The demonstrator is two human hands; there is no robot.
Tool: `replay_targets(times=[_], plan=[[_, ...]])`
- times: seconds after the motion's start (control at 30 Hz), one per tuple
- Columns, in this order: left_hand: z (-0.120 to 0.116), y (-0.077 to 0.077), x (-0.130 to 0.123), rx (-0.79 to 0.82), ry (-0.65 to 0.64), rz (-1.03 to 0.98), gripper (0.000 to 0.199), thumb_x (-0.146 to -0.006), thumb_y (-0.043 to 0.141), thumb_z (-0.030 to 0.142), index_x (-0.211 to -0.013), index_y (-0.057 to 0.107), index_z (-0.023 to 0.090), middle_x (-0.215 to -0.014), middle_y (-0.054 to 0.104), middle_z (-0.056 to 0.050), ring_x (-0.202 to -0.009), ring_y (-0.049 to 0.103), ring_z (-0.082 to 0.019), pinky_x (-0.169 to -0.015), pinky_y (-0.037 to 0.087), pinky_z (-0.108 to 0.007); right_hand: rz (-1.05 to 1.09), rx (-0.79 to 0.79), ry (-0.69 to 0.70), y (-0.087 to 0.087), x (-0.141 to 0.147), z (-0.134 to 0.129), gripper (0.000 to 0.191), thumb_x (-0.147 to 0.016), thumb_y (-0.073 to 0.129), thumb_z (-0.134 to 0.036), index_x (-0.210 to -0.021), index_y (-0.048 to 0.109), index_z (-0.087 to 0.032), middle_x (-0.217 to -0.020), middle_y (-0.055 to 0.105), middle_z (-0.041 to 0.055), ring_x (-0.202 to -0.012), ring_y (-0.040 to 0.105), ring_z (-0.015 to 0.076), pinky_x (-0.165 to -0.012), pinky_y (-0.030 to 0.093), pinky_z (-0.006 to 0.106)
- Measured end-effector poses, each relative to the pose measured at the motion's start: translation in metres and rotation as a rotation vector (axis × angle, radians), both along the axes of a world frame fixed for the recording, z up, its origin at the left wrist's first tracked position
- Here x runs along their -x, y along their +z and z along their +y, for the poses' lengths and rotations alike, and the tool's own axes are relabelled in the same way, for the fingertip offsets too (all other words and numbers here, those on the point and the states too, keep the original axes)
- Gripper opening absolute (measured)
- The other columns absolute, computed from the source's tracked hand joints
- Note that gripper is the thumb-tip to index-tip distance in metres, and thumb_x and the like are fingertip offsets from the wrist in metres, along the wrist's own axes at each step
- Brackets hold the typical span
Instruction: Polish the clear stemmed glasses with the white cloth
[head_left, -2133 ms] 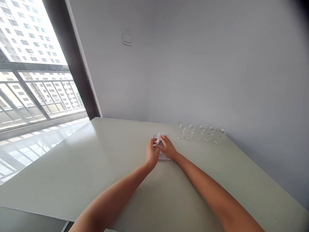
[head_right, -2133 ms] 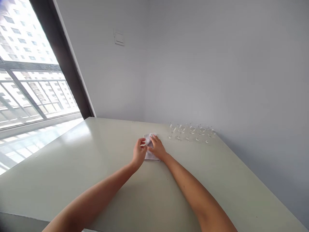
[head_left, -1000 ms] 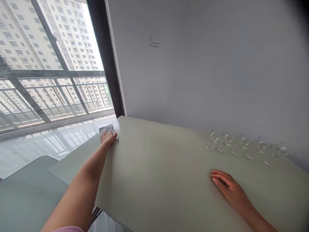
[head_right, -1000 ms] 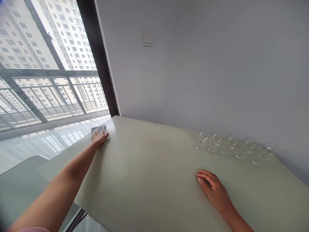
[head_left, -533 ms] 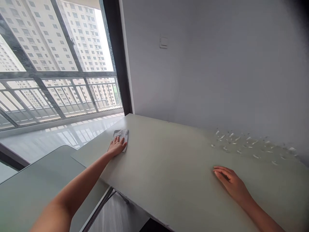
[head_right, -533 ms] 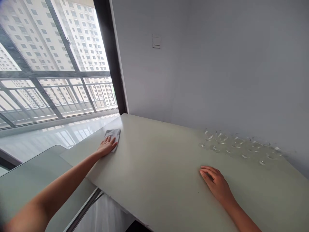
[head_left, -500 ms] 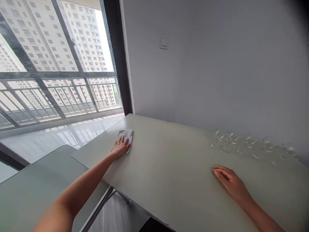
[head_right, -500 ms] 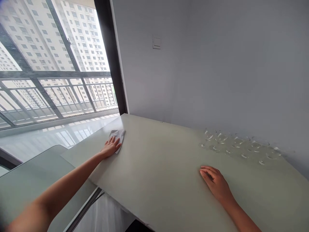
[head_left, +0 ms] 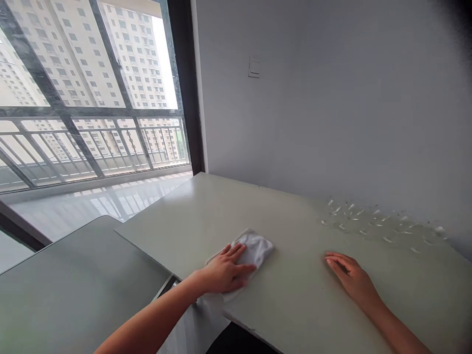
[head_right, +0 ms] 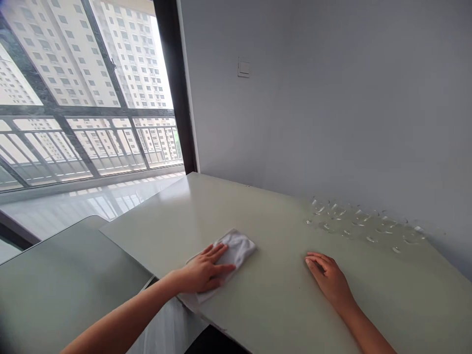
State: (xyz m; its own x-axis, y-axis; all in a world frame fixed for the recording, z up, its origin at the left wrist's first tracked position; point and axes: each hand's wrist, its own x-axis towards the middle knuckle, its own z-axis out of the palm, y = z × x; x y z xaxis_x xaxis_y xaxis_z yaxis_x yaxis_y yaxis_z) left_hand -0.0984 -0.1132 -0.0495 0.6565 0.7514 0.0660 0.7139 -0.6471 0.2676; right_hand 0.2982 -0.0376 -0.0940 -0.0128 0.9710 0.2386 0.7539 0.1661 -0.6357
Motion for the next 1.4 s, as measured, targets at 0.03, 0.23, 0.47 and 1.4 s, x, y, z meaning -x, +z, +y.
replay_targets(times=[0.03, 0.23, 0.47, 1.4], plan=[[0.005, -0.002, 0.02, -0.015, 0.116, 0.008, 0.047, -0.084, 0.042, 0.046, -0.129, 0.04, 0.035, -0.147, 0.015, -0.003, -0.133, 0.015, -0.027, -0.107, 0.015, -0.047, 0.012, 0.0, -0.001, 0.0, 0.0, 0.0, 0.039, -0.074, 0.045, -0.054, -0.081, 0.068, -0.024, -0.106, 0.062, 0.0042, -0.104, 0.052, 0.0251, -0.077, 0.048, 0.037], [0.018, -0.01, 0.172, -0.069, 0.978, 0.145, 0.052, -0.083, 0.036, 0.051, -0.127, 0.045, 0.026, -0.138, 0.036, -0.011, -0.129, 0.024, -0.036, -0.099, 0.024, -0.056, 0.111, -0.036, -0.023, 0.001, 0.002, -0.003, 0.035, -0.075, 0.046, -0.052, -0.079, 0.066, -0.023, -0.103, 0.063, 0.0052, -0.102, 0.052, 0.0247, -0.081, 0.046, 0.038], [-0.012, -0.02, 0.189, -0.224, 1.406, 0.184, 0.066, -0.078, 0.03, 0.062, -0.124, 0.049, 0.019, -0.128, 0.045, -0.018, -0.118, 0.034, -0.047, -0.088, 0.029, -0.062, 0.241, -0.146, -0.117, 0.021, 0.009, -0.011, 0.03, -0.078, 0.044, -0.046, -0.077, 0.063, -0.022, -0.1, 0.062, 0.006, -0.099, 0.053, 0.0229, -0.07, 0.046, 0.031], [-0.001, 0.014, -0.095, -0.526, 0.48, -0.385, 0.061, -0.084, 0.042, 0.027, -0.138, 0.015, 0.036, -0.147, 0.01, -0.003, -0.133, 0.014, -0.031, -0.102, 0.026, -0.056, -0.27, -0.003, 0.497, 0.035, 0.078, -0.038, 0.058, -0.077, 0.044, -0.058, -0.13, 0.036, -0.037, -0.141, 0.023, -0.0128, -0.131, 0.019, 0.021, -0.108, 0.015, 0.039]])
